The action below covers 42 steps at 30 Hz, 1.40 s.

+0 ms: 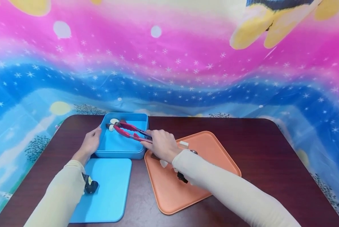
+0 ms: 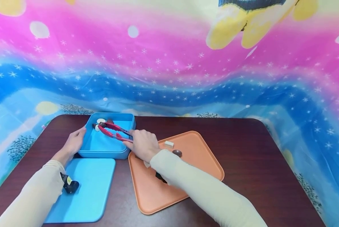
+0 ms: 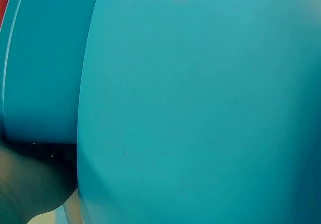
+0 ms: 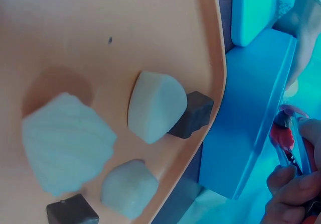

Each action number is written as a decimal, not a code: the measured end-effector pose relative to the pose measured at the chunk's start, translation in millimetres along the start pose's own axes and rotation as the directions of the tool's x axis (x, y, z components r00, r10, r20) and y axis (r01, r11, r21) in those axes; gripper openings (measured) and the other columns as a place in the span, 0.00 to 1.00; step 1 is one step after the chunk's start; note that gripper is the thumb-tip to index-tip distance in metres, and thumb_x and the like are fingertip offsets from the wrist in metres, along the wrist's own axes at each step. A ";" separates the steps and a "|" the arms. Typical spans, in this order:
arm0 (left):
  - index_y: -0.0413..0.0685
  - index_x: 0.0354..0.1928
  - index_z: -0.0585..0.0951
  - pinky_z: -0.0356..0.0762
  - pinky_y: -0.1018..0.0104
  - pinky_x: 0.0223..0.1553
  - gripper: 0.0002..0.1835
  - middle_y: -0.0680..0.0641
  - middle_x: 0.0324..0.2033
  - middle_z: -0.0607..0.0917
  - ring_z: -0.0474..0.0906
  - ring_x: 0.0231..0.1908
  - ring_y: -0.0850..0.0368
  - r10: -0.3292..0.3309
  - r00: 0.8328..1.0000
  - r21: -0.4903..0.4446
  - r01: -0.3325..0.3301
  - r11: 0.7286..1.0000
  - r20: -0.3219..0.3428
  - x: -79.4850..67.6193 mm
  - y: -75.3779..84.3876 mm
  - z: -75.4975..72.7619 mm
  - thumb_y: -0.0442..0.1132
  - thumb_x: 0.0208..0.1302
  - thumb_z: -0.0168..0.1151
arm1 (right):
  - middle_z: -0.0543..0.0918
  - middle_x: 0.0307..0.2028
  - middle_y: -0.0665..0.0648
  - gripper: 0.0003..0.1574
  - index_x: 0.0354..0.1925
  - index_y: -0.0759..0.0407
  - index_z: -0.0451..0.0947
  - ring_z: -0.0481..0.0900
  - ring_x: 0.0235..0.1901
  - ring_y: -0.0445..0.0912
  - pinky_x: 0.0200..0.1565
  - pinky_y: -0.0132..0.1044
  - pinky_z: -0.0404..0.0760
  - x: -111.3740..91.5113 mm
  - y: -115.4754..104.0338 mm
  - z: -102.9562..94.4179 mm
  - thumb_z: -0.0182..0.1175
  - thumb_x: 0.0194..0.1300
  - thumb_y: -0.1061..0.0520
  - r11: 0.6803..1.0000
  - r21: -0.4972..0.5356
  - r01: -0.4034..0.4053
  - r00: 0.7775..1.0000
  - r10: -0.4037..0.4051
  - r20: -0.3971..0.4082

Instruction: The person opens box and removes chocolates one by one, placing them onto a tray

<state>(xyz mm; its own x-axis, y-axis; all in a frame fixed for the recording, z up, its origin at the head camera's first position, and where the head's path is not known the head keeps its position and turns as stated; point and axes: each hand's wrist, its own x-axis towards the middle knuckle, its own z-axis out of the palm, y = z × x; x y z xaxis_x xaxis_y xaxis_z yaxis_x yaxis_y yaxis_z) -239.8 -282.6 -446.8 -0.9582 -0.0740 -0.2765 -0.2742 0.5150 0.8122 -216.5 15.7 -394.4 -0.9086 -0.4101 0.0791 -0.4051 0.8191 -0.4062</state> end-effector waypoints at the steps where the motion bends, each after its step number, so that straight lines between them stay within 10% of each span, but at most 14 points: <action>1: 0.53 0.81 0.37 0.41 0.30 0.76 0.36 0.41 0.81 0.39 0.34 0.80 0.33 0.000 1.000 0.001 0.000 1.000 -0.002 -0.2 -0.3 0.2 0.61 0.80 0.21 | 0.70 0.12 0.48 0.35 0.67 0.48 0.77 0.64 0.10 0.42 0.11 0.29 0.55 -1.4 0.3 -0.3 0.63 0.68 0.36 1.000 0.009 0.001 1.000 -0.001 0.004; 42: 0.51 0.81 0.38 0.41 0.29 0.76 0.35 0.40 0.81 0.40 0.35 0.80 0.32 -0.006 1.000 0.002 0.006 1.000 -0.015 -0.7 4.2 -0.3 0.60 0.81 0.21 | 0.75 0.21 0.47 0.36 0.67 0.41 0.77 0.67 0.15 0.42 0.13 0.31 0.62 -61.3 22.6 -24.5 0.66 0.64 0.34 0.999 -0.021 -0.026 1.000 0.025 -0.008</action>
<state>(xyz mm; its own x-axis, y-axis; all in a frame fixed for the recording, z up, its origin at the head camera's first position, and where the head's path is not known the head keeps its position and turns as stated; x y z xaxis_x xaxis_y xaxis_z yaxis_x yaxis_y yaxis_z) -240.3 -280.6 -443.0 -0.9576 -0.0900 -0.2738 -0.2800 0.5164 0.8093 -172.4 69.1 -386.2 -0.9194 -0.3858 0.0763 -0.3837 0.8378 -0.3884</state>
